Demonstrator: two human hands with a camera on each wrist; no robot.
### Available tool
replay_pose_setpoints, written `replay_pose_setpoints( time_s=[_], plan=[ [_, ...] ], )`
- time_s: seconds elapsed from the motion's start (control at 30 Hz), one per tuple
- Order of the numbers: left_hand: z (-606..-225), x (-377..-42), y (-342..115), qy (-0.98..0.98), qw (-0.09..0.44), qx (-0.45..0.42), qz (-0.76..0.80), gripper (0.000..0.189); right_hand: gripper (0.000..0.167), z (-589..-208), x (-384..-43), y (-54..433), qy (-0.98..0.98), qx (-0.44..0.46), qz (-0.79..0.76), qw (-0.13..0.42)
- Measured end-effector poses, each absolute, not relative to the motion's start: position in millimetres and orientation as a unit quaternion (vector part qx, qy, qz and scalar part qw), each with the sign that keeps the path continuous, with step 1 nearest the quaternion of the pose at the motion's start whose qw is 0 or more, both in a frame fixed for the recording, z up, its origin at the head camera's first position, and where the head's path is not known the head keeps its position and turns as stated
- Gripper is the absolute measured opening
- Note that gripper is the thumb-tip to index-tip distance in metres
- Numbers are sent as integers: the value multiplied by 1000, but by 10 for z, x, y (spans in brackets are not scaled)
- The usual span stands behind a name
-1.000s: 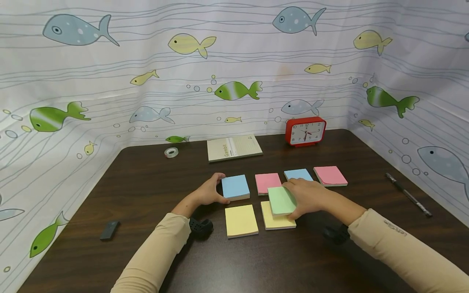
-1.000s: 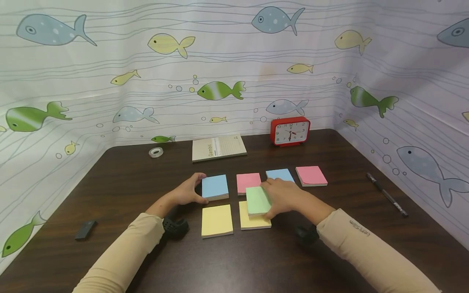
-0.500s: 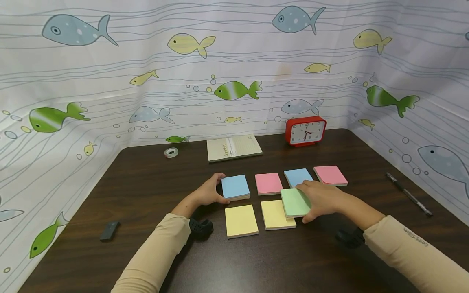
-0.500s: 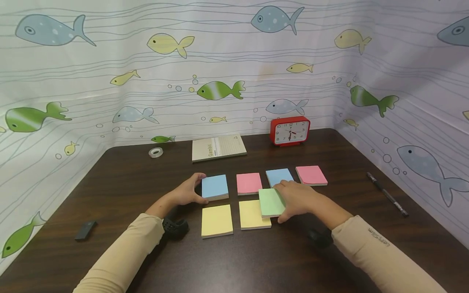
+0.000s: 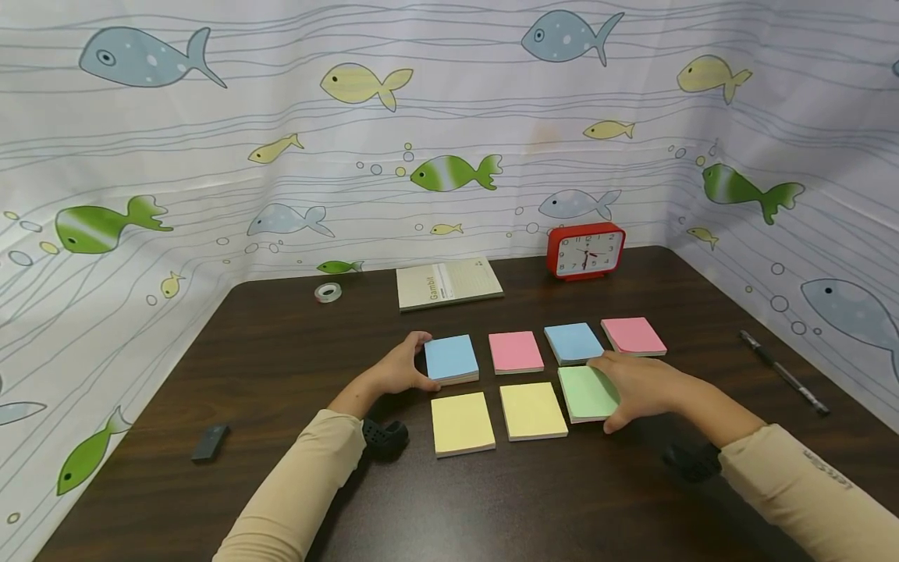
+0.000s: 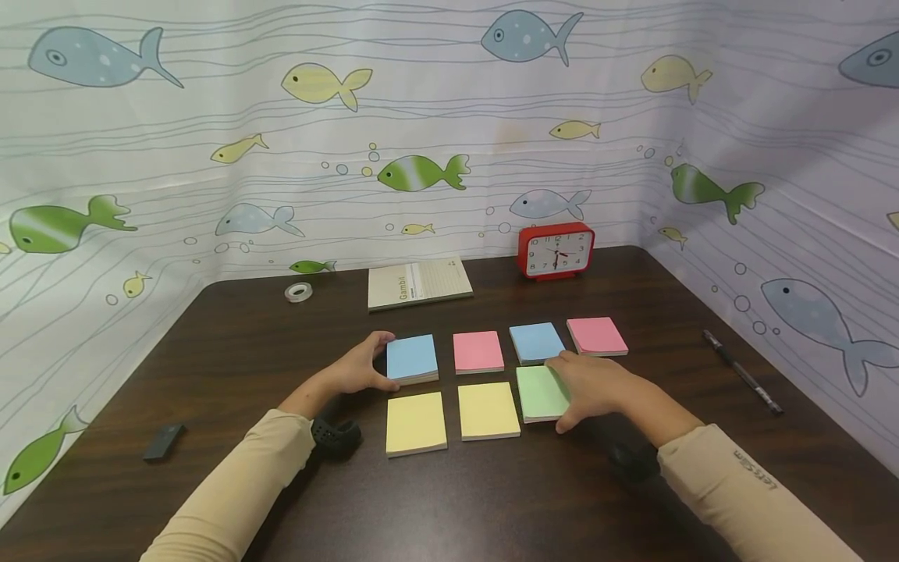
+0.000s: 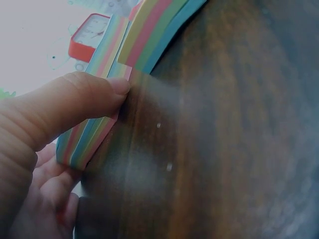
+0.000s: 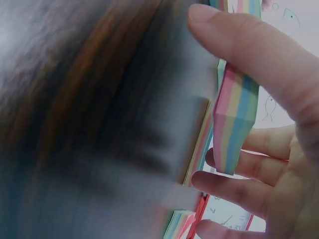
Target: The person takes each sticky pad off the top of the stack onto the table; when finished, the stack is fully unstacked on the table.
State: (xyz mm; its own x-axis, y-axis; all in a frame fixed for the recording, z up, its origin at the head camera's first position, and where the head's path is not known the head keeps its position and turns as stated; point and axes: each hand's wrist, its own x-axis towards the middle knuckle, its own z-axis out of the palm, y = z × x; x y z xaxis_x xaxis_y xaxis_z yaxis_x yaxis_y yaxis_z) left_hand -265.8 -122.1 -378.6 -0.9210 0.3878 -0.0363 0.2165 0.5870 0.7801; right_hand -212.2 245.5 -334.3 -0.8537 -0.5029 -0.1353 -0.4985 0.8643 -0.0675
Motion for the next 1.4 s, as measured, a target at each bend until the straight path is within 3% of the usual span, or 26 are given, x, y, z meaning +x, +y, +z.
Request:
replay_pose_setpoints(
  time_s=[0.53, 0.8, 1.4],
  plan=[
    [-3788, -2659, -1247, 888, 104, 164, 417, 84, 87, -3342, -2165, 2563, 957, -267, -36, 104],
    [-3801, -2661, -1248, 883, 111, 165, 425, 85, 106, -3220, -2232, 2509, 954, -259, -73, 133],
    [-3773, -2673, -1258, 872, 115, 174, 442, 87, 73, -3009, -2317, 1966, 941, -313, -51, 116]
  ],
)
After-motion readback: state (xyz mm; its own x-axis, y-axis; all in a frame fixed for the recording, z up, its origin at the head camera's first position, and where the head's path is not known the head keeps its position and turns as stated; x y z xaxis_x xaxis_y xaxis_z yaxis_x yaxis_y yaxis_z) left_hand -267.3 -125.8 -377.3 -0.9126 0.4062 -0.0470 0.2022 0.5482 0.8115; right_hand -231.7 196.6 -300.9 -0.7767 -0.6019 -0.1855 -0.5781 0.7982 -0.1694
